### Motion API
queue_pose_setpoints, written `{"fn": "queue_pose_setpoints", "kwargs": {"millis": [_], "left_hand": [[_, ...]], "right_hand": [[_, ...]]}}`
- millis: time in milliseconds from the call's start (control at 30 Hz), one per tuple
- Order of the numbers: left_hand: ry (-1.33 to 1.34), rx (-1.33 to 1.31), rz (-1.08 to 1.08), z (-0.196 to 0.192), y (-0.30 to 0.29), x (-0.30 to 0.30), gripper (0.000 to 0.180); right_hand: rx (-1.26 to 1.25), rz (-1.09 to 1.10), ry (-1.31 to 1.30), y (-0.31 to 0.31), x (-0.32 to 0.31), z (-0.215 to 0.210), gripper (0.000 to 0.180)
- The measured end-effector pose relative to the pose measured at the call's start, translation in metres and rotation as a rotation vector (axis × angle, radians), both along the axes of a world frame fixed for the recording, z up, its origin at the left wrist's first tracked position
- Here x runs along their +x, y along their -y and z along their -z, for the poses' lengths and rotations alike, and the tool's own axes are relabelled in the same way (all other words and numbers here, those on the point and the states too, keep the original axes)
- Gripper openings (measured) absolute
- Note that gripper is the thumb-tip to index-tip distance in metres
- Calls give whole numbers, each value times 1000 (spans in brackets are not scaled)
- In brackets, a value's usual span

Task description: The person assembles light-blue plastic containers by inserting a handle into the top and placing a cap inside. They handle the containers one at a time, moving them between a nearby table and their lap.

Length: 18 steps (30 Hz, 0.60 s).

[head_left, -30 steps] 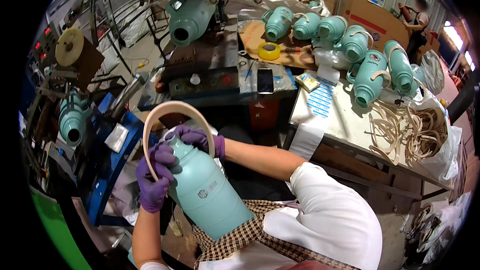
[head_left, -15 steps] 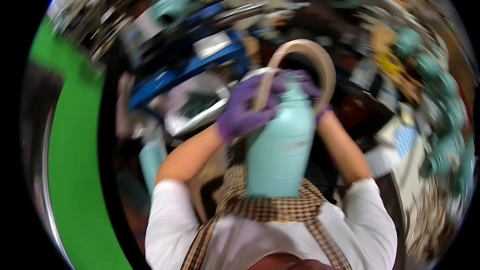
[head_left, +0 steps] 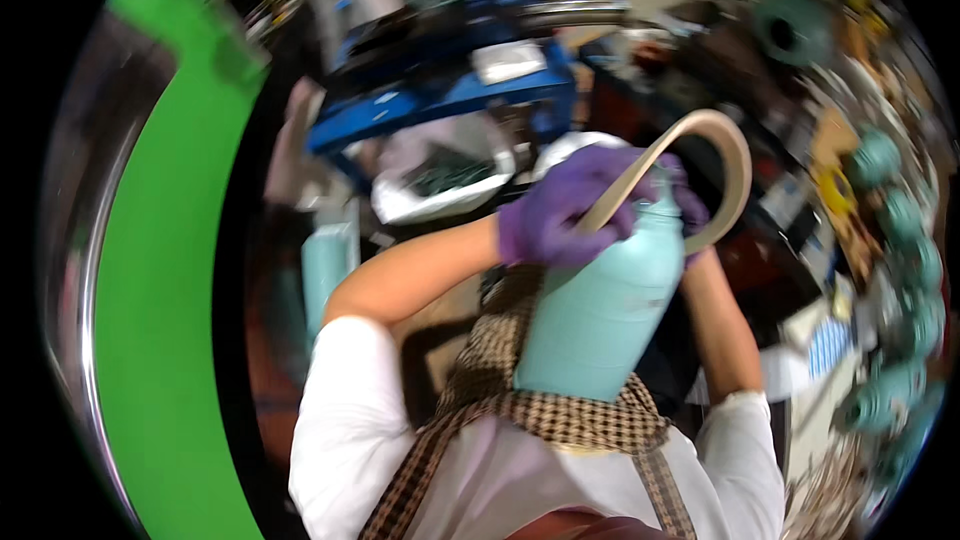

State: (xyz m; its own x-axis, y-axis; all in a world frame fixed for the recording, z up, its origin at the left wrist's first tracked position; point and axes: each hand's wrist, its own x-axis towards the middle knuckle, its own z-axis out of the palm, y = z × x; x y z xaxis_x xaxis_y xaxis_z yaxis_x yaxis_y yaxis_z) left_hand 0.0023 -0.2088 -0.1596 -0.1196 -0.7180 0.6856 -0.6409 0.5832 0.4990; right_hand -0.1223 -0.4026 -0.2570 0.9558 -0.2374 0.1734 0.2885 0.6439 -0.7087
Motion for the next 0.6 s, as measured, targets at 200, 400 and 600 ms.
{"fn": "queue_pose_setpoints", "kwargs": {"millis": [200, 400, 600], "left_hand": [[487, -404, 85, -27, 21, -41, 35], [120, -228, -6, 35, 28, -94, 60], [-106, -99, -468, 125, -22, -73, 38]], "right_hand": [[-128, 59, 142, 10, -33, -30, 31], [-340, 875, -152, 74, -192, -36, 24], [-76, 1891, 259, 79, -537, -17, 70]]}}
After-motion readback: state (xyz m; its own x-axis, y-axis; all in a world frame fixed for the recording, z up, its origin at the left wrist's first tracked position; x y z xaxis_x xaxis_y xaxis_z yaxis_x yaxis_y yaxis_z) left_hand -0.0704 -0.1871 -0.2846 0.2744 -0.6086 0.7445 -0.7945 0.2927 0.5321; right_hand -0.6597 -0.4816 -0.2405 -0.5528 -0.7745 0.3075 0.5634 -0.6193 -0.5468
